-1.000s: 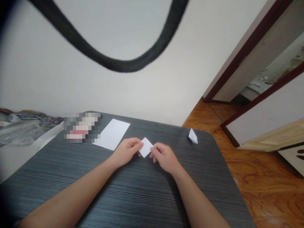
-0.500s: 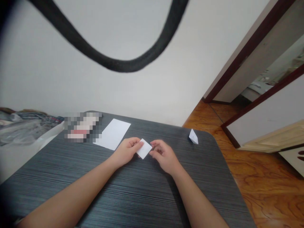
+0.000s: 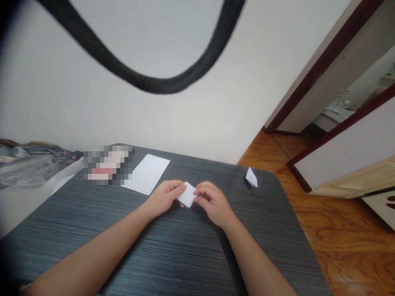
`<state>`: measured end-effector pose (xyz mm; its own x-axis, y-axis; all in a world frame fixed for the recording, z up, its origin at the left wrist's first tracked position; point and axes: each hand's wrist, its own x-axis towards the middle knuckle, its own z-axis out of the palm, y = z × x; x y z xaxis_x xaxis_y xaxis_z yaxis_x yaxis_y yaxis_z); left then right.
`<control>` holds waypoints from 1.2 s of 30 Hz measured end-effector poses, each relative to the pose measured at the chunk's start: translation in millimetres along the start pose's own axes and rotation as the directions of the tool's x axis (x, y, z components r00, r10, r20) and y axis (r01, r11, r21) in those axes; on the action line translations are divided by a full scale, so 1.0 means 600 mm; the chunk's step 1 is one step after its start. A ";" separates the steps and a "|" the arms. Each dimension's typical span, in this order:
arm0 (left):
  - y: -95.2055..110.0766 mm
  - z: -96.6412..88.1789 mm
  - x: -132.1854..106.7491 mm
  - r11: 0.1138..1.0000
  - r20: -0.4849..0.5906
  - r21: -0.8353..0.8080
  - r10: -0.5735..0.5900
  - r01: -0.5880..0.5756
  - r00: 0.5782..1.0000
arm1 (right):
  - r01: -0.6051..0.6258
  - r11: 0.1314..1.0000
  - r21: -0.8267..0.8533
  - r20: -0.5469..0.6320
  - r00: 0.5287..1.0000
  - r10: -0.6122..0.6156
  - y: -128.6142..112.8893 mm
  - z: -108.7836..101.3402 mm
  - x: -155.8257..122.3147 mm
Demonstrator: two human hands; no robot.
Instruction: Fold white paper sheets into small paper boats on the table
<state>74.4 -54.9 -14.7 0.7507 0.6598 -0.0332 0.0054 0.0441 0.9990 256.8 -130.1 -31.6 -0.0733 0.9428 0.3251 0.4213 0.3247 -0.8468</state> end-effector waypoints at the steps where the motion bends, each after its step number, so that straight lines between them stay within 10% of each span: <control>1: 0.000 0.000 0.000 1.000 0.012 0.012 -0.006 0.006 1.000 | 0.014 1.000 -0.021 -0.004 1.000 -0.014 -0.001 -0.001 0.001; 11: 0.002 -0.001 -0.001 0.982 0.057 0.188 -0.002 -0.009 0.998 | 0.012 0.989 -0.146 -0.042 0.999 -0.018 -0.016 0.005 0.001; 36: 0.002 0.010 0.000 0.999 0.119 0.049 -0.020 0.014 0.993 | -0.074 0.977 -0.198 -0.158 0.987 0.043 -0.007 0.009 -0.002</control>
<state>78.4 -59.6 -13.6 0.8236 0.5650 -0.0495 0.0484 0.0170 0.9987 250.5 -132.5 -30.7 0.0883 0.9323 0.3507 0.5963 0.2326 -0.7684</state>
